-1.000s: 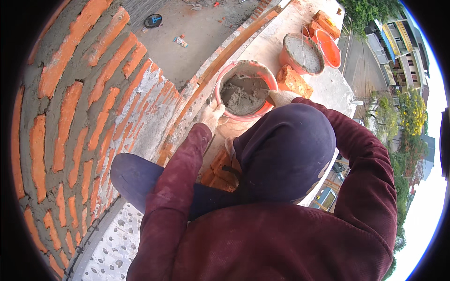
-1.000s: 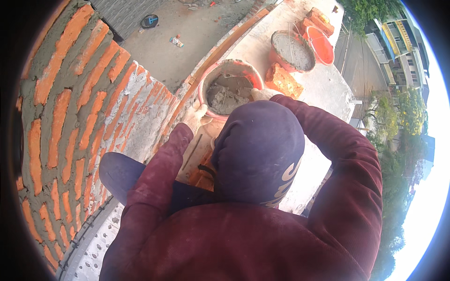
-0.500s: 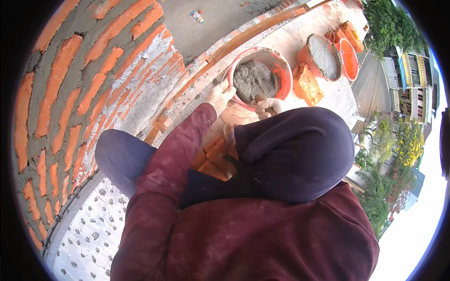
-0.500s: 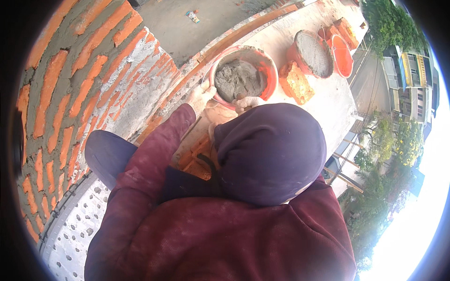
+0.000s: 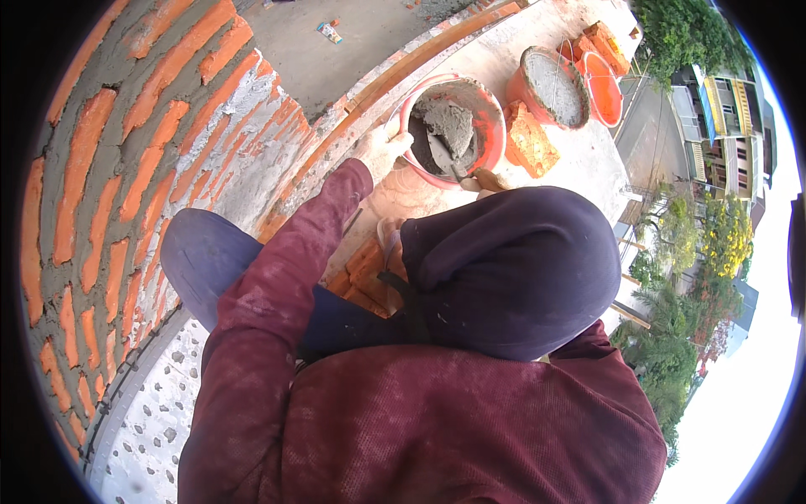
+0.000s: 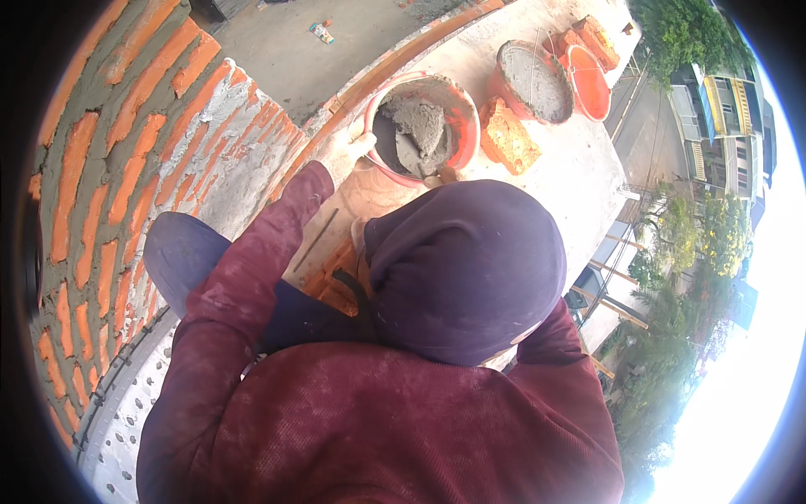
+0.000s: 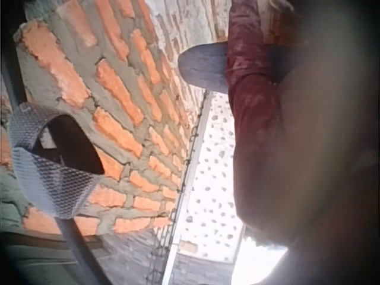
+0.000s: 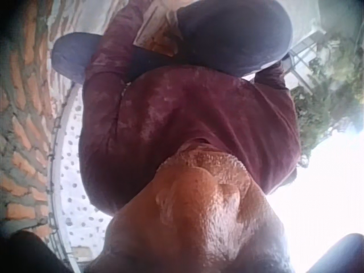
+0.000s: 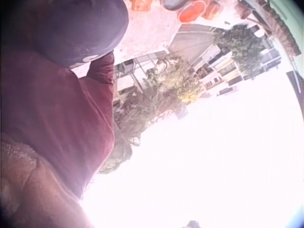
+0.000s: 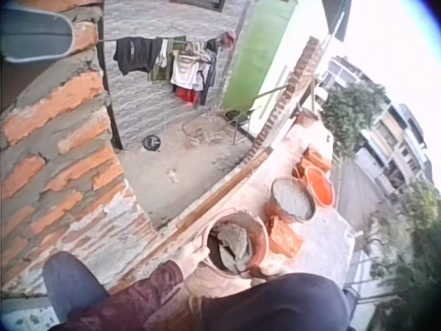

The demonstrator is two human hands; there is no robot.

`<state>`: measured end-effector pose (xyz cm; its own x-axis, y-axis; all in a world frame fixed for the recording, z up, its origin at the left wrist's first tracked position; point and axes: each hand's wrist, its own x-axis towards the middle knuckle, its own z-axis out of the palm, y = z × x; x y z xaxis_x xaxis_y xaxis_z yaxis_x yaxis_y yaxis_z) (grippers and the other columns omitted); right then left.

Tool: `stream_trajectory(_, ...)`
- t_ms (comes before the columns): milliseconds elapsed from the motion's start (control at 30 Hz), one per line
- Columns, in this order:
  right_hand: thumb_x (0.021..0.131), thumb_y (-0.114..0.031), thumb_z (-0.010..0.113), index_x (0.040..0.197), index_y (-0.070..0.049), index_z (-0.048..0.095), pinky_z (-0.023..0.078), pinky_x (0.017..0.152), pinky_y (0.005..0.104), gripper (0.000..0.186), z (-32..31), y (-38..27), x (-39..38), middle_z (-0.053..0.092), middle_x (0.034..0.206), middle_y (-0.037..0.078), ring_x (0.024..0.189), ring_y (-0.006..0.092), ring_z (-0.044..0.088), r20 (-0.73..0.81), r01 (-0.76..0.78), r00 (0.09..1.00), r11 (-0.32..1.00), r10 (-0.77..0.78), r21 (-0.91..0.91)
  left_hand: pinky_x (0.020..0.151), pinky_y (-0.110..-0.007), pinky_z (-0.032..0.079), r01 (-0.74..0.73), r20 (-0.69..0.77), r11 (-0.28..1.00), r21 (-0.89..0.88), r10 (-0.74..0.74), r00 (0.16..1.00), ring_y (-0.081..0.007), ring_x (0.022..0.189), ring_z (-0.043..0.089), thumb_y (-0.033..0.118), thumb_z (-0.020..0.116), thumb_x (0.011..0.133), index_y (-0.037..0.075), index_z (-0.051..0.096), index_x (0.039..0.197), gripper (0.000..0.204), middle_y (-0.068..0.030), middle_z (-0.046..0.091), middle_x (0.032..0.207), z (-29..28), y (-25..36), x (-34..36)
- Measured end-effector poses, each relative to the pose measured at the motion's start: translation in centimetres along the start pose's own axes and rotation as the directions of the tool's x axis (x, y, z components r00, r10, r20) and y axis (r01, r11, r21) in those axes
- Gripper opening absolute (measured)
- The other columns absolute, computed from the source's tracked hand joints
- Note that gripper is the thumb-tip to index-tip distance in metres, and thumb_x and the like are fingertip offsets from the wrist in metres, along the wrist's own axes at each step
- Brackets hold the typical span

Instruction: The person scoops mortar from a bucket with a trowel and spreads it on a brick wall. They then pick up a brick and place it onto the mortar bed, tapping it into position.

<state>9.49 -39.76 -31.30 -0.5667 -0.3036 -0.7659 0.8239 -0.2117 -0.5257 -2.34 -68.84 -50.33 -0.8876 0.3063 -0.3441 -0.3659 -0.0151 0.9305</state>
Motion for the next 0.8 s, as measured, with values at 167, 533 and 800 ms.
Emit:
stream_trajectory(167,0.098,-0.018,0.065,0.109,-0.006,0.067,0.050,0.066,0.0329,0.016,-0.7,-7.1,-2.6,0.066,0.091,0.004,0.072,0.0178,0.062,-0.136,0.051,0.906,0.424,-0.400,-0.904,0.094,-0.032,0.049,-0.022,0.006,1.000,0.010,0.022,1.000,-0.0166,0.101,0.062,0.020,0.061,0.100,0.003,0.058,0.138,0.042,-0.0075,0.069,0.110,1.0,1.6,-0.9)
stream_trajectory(533,0.099,-0.020,0.063,0.113,-0.006,0.065,0.052,0.067,0.0333,0.020,-2.8,-6.8,5.5,0.067,0.095,0.004,0.073,0.0180,0.063,-0.104,-0.139,0.967,-0.137,-0.231,-0.981,0.100,-0.035,0.048,-0.116,0.094,0.988,0.099,0.107,0.990,-0.0216,0.111,0.062,0.020,0.063,0.096,0.001,0.047,0.150,0.060,-0.0141,0.064,0.127,1.5,2.0,-2.0)
stream_trajectory(800,0.101,-0.022,0.061,0.116,-0.006,0.063,0.053,0.068,0.0335,0.022,-4.8,-1.6,11.9,0.067,0.099,0.004,0.074,0.0182,0.064,-0.207,-0.188,0.978,0.290,-0.036,-0.938,0.104,-0.034,0.047,-0.174,0.060,0.976,0.130,0.167,0.984,-0.0257,0.118,0.061,0.021,0.063,0.094,0.004,0.045,0.152,0.063,-0.0186,0.065,0.131,2.8,1.5,-1.3)
